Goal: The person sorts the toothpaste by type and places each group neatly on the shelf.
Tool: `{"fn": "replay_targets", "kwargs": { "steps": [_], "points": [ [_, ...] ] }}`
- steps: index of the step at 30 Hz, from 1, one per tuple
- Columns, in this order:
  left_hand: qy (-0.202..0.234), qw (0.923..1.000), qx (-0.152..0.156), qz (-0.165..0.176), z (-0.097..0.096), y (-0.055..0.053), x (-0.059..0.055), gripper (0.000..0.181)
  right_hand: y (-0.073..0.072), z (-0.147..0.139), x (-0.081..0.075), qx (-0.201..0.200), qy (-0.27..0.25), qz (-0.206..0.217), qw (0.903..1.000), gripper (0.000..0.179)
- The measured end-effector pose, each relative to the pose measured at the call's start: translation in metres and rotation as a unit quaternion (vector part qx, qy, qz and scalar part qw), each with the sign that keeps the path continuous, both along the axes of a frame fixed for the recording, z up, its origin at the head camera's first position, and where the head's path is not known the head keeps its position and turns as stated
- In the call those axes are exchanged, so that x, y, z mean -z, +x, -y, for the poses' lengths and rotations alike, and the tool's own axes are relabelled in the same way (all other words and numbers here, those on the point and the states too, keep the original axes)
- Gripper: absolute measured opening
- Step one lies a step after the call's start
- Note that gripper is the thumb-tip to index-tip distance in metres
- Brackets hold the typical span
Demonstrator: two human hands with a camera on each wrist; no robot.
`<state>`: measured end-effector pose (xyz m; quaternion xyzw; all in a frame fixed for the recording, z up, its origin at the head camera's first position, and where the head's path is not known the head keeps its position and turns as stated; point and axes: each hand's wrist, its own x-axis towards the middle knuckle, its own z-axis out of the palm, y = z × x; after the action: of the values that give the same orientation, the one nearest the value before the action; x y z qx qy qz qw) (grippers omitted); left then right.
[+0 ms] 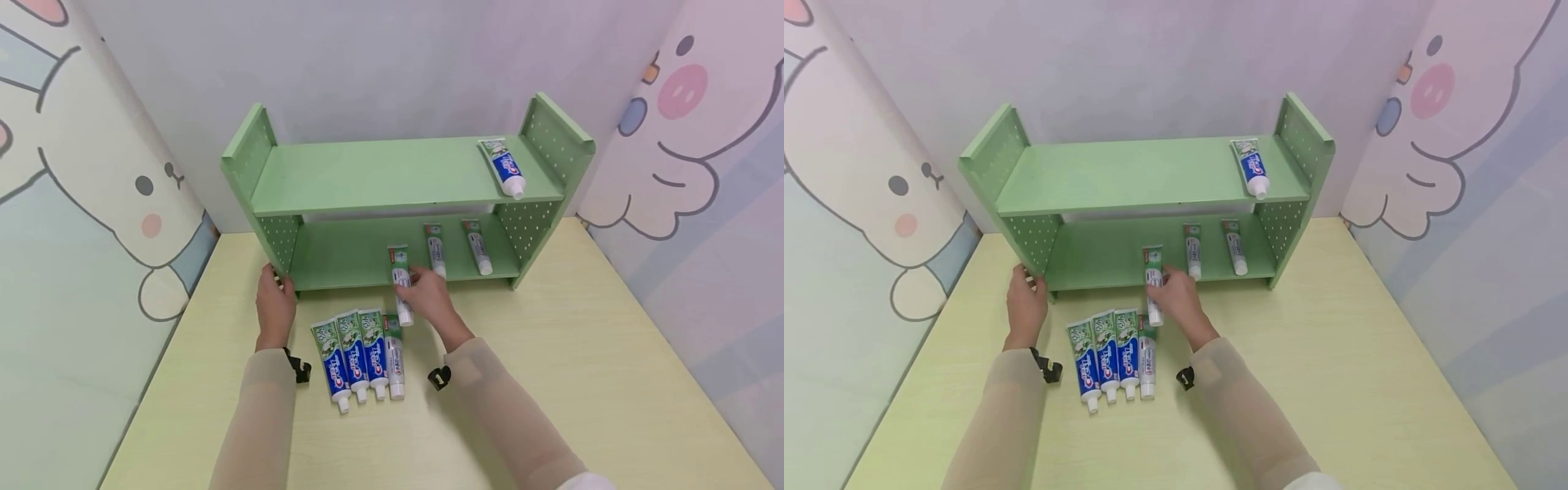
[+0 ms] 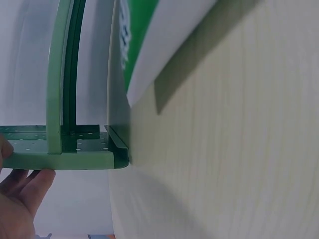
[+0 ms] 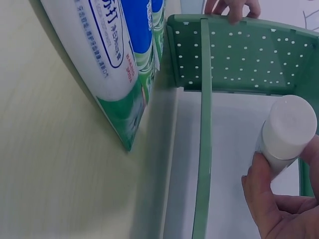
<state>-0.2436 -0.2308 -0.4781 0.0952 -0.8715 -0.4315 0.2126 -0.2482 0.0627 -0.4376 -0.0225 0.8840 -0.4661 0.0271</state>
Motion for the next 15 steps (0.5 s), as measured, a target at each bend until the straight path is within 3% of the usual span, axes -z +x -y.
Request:
{"fn": "replay_targets", "kwargs": {
  "steps": [15],
  "points": [
    [-0.001,1.0000,-0.002,0.002,-0.001,0.001,-0.002,0.042,-0.029,0.008,-0.004,0.011,0.006,-0.013,0.9998,0.064]
  ]
}}
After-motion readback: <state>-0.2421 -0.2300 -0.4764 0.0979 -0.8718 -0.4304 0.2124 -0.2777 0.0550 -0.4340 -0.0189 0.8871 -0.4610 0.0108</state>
